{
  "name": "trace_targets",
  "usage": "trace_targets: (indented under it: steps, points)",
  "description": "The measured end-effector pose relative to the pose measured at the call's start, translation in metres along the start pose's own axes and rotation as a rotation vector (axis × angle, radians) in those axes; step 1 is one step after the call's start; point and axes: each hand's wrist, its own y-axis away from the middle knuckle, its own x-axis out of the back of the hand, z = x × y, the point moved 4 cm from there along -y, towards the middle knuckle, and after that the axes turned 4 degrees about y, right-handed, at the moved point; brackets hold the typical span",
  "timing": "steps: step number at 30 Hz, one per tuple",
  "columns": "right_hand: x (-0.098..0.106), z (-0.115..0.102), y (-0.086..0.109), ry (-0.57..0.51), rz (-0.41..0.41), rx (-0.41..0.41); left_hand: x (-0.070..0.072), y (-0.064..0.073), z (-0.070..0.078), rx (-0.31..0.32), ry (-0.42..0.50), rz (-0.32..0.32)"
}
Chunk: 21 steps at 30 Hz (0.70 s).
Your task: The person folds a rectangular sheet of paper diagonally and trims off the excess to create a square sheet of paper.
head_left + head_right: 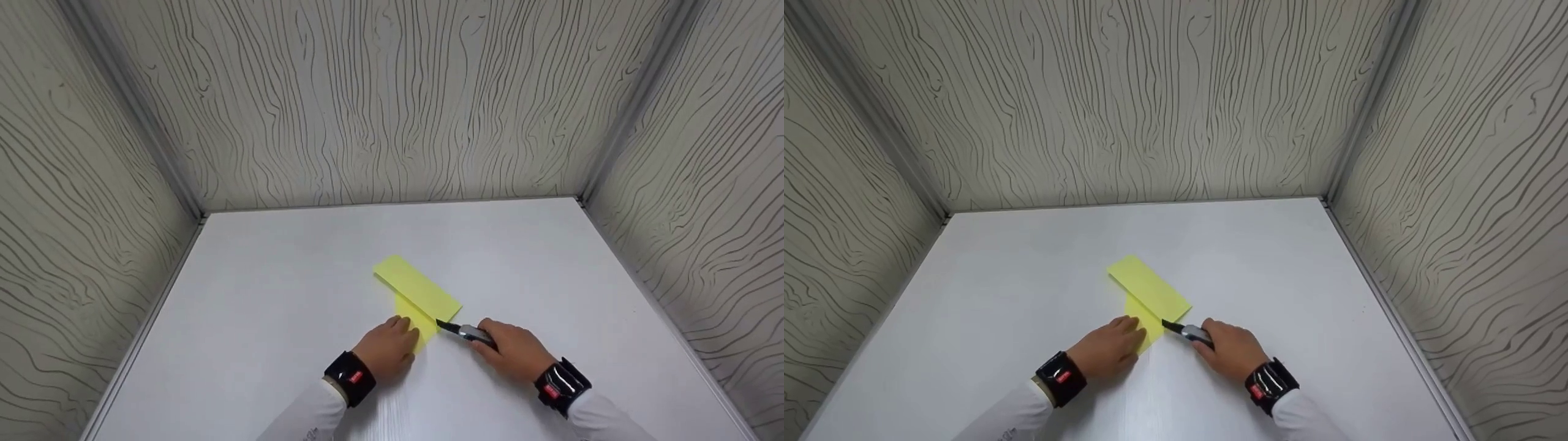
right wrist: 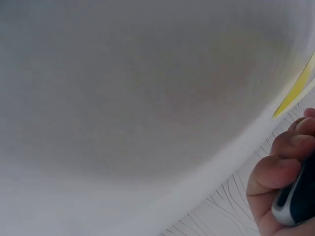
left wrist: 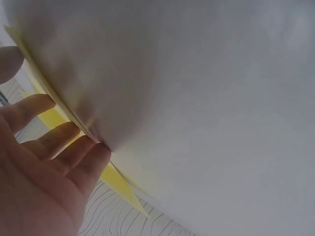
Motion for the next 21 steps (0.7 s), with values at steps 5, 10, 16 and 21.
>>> trace_targets:
  steps: [5, 10, 16, 21]
  points:
    - [-0.008, -0.006, 0.003, 0.013, -0.063, 0.044, 0.002, 0.001, 0.001, 0.011, 0.009, -0.017]
    - [-0.008, -0.003, 0.001, 0.009, -0.072, 0.023, 0.004, 0.001, 0.001, 0.012, 0.006, -0.022]
    - [-0.011, 0.008, -0.003, 0.043, -0.087, -0.026, 0.002, 0.002, -0.002, 0.000, -0.002, -0.013]
    - [-0.006, 0.012, -0.005, 0.047, -0.074, -0.050, 0.002, 0.001, -0.006, -0.002, 0.016, -0.014]
